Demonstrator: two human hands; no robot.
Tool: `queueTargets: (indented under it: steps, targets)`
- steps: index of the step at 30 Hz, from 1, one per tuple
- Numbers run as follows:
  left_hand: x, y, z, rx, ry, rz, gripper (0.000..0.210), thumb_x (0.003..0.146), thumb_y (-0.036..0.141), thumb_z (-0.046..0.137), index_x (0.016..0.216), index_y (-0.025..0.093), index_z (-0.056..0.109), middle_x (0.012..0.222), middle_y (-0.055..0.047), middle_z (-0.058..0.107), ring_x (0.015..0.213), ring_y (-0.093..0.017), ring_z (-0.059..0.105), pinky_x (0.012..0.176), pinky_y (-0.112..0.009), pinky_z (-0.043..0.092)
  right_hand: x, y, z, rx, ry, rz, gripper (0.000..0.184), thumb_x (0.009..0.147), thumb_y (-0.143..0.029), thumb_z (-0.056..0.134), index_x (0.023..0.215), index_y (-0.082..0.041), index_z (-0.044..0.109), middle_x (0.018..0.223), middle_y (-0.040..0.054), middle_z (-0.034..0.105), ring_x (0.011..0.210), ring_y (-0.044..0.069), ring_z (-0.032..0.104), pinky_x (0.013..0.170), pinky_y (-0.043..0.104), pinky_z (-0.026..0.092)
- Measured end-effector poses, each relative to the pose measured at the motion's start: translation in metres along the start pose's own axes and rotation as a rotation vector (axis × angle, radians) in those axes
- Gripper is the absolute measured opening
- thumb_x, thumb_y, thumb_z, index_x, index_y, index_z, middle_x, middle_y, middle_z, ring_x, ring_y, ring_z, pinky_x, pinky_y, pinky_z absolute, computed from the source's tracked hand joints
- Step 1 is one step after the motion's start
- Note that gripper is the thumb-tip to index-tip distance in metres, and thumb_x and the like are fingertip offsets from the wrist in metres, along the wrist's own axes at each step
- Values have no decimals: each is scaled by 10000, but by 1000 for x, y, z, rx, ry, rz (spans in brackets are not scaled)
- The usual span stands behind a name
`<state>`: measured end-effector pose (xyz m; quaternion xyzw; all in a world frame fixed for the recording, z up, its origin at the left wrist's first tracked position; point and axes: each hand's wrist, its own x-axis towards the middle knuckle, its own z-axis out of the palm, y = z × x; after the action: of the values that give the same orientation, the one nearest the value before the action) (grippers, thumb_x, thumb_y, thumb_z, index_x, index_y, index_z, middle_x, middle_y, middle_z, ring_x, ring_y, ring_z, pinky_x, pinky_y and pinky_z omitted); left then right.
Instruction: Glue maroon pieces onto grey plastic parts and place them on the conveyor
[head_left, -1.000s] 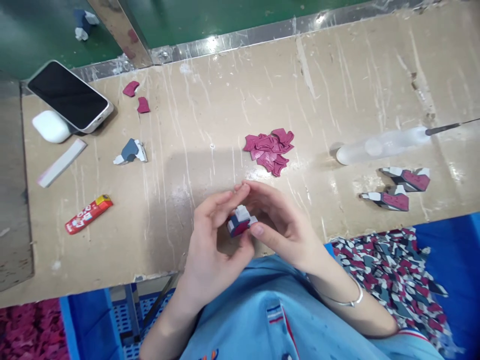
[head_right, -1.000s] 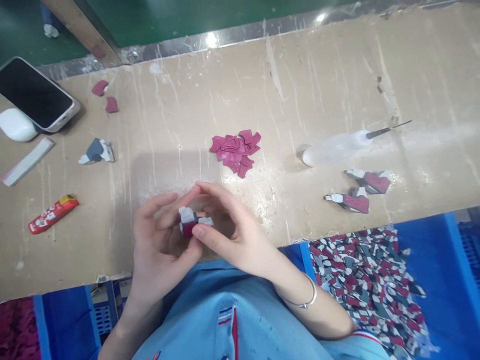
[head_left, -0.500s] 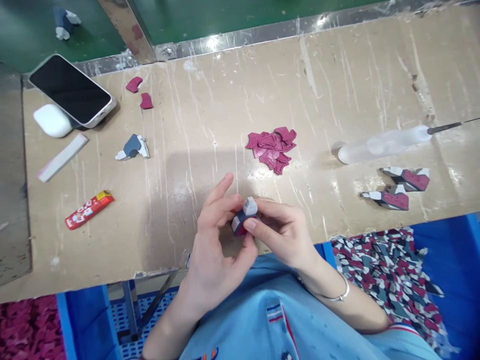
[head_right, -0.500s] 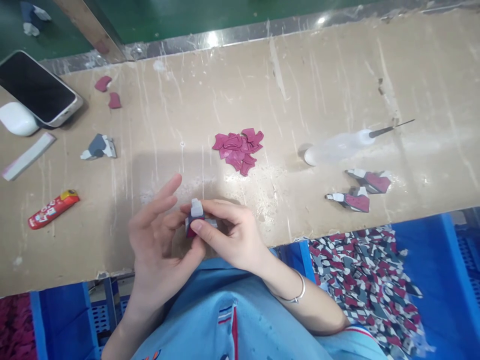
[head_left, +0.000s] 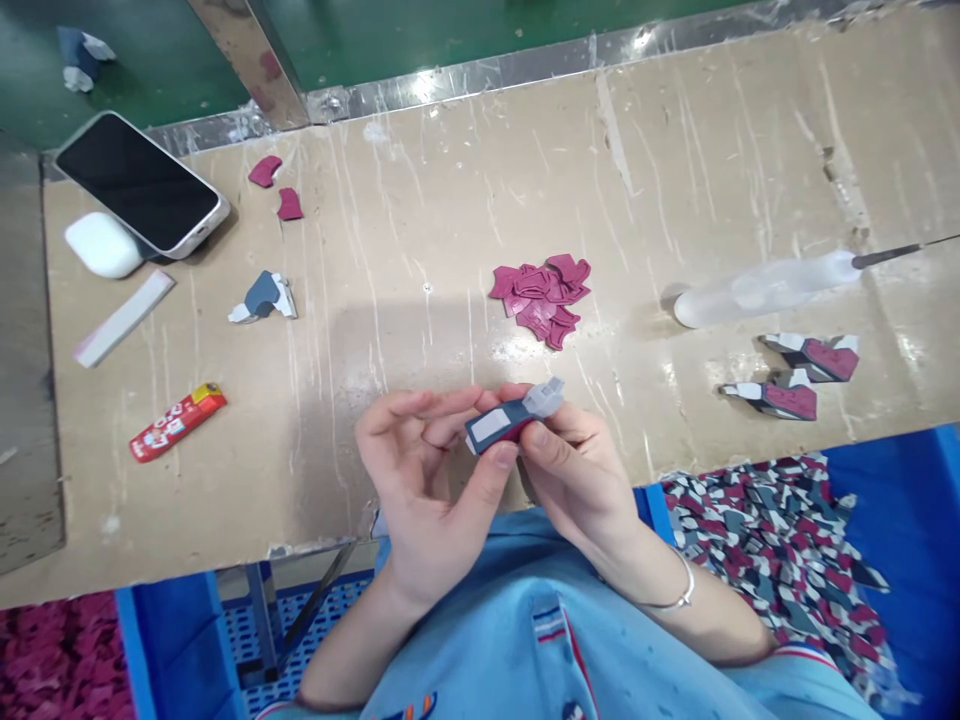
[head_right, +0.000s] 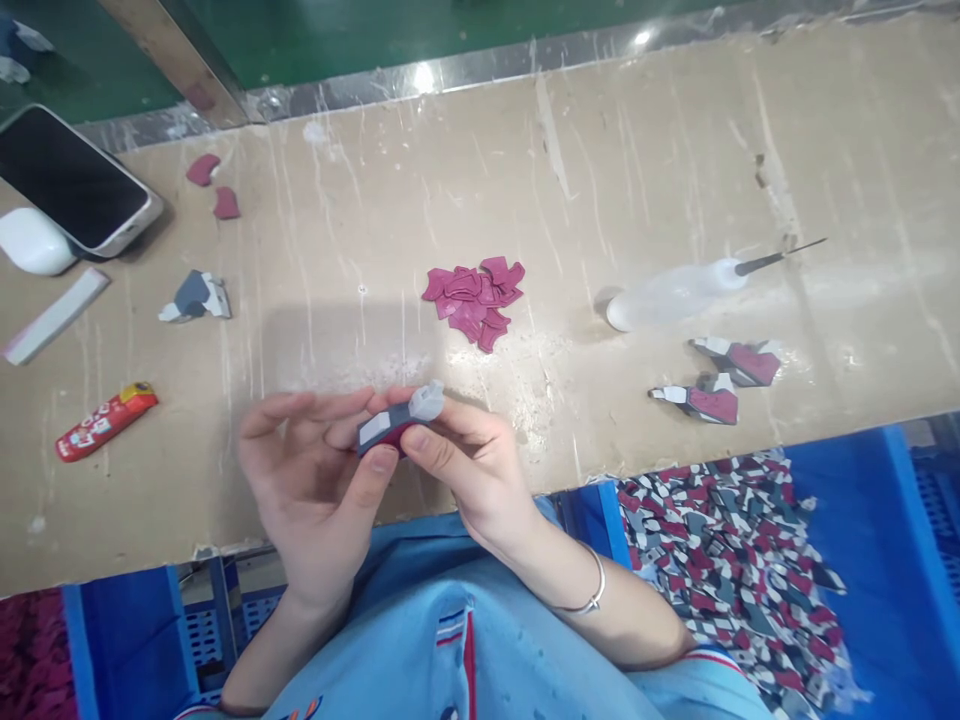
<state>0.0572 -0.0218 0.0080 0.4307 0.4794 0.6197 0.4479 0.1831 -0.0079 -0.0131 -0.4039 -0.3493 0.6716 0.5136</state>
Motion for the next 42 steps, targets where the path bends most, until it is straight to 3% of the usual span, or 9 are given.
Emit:
queueTargets:
  steps: [5,9,12,15,19,23,33,40,42]
  targets:
    - [3,3,2,60,34,69,438,933,100,846,1224,304,591,986,59,774,962,-133,825,982,-301,688,-2,4,4,68,-10,-15,263,946,-534,844,1146,-364,855,1146,14,877,1028,259,858,912,404,738]
    - [6,4,3,4,41,57,366,956,119,825,1203,315,638,1026,45,736,942,-120,793,931,-275,685,1,0,4,21,-21,-59,256,971,-540,813,1145,-357,855,1133,12,875,985,239,856,859,370,735]
    - [6,6,0,-75,2,-28,247,954,146,843,1080,275,675,1028,30,718,981,-102,778,929,-219,664,5,-11,-2,-246,-65,-231,224,1055,-465,723,1198,-338,840,1148,29,864,1130,240,816,1019,404,687]
    - [7,8,-6,-156,-22,-177,213,952,204,865,960,243,655,1043,31,723,978,-76,762,908,-172,643,7,-26,-9,-603,-120,-428,288,1115,-414,617,1274,-279,816,1347,98,790,1420,280,663,1273,507,511]
    - [9,8,-12,-219,-172,-435,263,958,362,867,1006,257,631,1074,5,799,935,-138,804,827,-231,666,8,-37,-15,-731,-202,-419,358,1160,-381,496,1355,-274,776,1450,118,726,1434,284,646,1224,506,555]
    - [12,5,-11,-249,-295,-527,439,967,460,846,1267,291,573,908,1,832,858,-206,838,792,-316,687,9,-35,-18,-672,-174,-355,313,1153,-338,525,1235,-267,819,1362,108,772,1327,260,720,1118,442,631]
    - [6,5,-4,-179,-164,-368,416,973,392,854,1035,280,458,830,35,854,791,-174,851,805,-270,682,12,-30,-19,-475,-230,-234,369,1103,-543,600,1170,-267,835,1012,70,820,929,201,781,820,310,662]
    - [0,11,-6,-138,-218,-280,334,971,304,856,1080,260,544,1118,-38,874,1041,-167,854,971,-258,653,2,-28,-10,-412,-172,-217,193,1053,-362,714,1147,-264,852,1136,82,845,1058,225,798,926,340,652]
    - [-3,14,-6,-125,-211,-260,368,950,294,875,1093,263,536,1163,-54,868,1054,-177,853,979,-270,654,-2,-29,-5,-429,-138,-245,189,1049,-348,712,1114,-242,853,1074,84,842,965,213,792,867,330,653]
